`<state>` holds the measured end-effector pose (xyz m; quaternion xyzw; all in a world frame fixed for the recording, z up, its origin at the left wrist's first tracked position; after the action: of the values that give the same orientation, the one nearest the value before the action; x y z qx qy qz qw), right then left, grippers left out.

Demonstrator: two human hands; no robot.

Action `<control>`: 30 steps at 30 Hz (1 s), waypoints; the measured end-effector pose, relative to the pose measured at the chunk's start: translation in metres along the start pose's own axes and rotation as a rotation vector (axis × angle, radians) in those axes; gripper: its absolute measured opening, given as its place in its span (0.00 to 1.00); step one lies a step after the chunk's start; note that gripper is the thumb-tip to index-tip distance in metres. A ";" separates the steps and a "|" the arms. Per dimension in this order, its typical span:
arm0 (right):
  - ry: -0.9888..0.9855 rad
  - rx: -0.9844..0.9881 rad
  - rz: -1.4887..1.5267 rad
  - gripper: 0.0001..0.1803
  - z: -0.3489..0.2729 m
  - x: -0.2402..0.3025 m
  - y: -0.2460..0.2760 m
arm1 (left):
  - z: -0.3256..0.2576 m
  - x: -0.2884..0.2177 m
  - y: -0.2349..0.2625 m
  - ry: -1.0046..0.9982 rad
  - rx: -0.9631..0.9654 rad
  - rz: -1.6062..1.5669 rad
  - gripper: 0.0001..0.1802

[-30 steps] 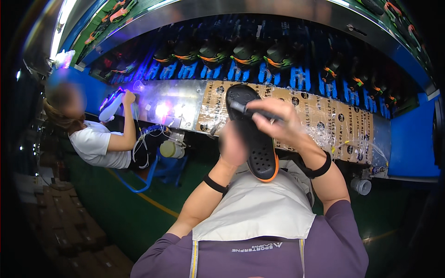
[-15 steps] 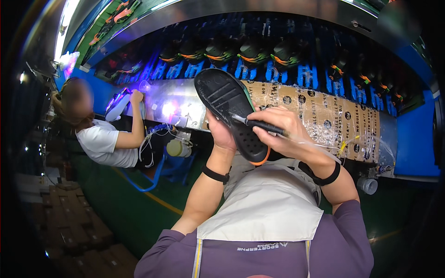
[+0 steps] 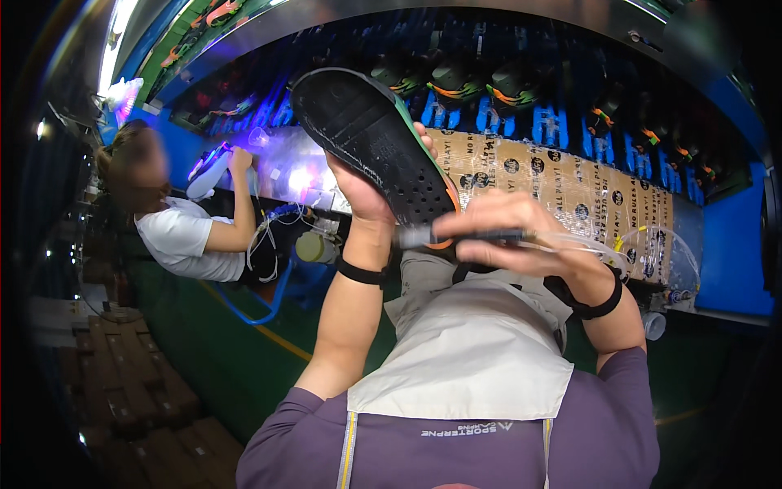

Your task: Apply adhesive or primer to the bottom of shoe soles using a brush-like tool at an assembly line.

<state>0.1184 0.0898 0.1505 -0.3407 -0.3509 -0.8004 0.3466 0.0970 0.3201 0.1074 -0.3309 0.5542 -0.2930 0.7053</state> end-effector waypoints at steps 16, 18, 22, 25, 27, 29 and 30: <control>-0.078 0.098 -0.157 0.20 0.014 0.009 0.021 | 0.059 -0.031 -0.037 0.200 0.284 0.617 0.43; -0.180 0.039 -0.342 0.19 0.015 0.008 0.023 | 0.066 -0.027 -0.043 0.381 0.335 0.605 0.40; 0.021 0.249 -0.322 0.21 0.016 0.011 0.022 | 0.078 -0.020 -0.061 0.473 0.274 1.079 0.37; -0.161 0.086 -0.248 0.21 0.016 0.007 0.024 | 0.077 -0.022 -0.075 0.544 0.248 1.238 0.39; -0.128 0.066 -0.386 0.21 0.016 0.006 0.024 | 0.078 -0.021 -0.083 0.580 0.286 1.212 0.40; 0.005 0.243 -0.480 0.22 0.015 0.006 0.021 | 0.080 -0.018 -0.086 0.575 0.411 1.422 0.41; 0.003 0.249 -0.369 0.22 0.015 0.006 0.021 | 0.080 -0.016 -0.086 0.576 0.409 1.460 0.41</control>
<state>0.1362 0.0889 0.1699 -0.2243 -0.5028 -0.8013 0.2340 0.1678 0.2919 0.1986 0.3378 0.7258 0.0719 0.5949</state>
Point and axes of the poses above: each hand's wrist, its own z-axis towards the middle knuckle, its own y-axis out of the back of the hand, x = y × z, the point moved 1 cm from there along z, towards the middle knuckle, and after that the axes turned 6 degrees about z, right-handed, at the moved point
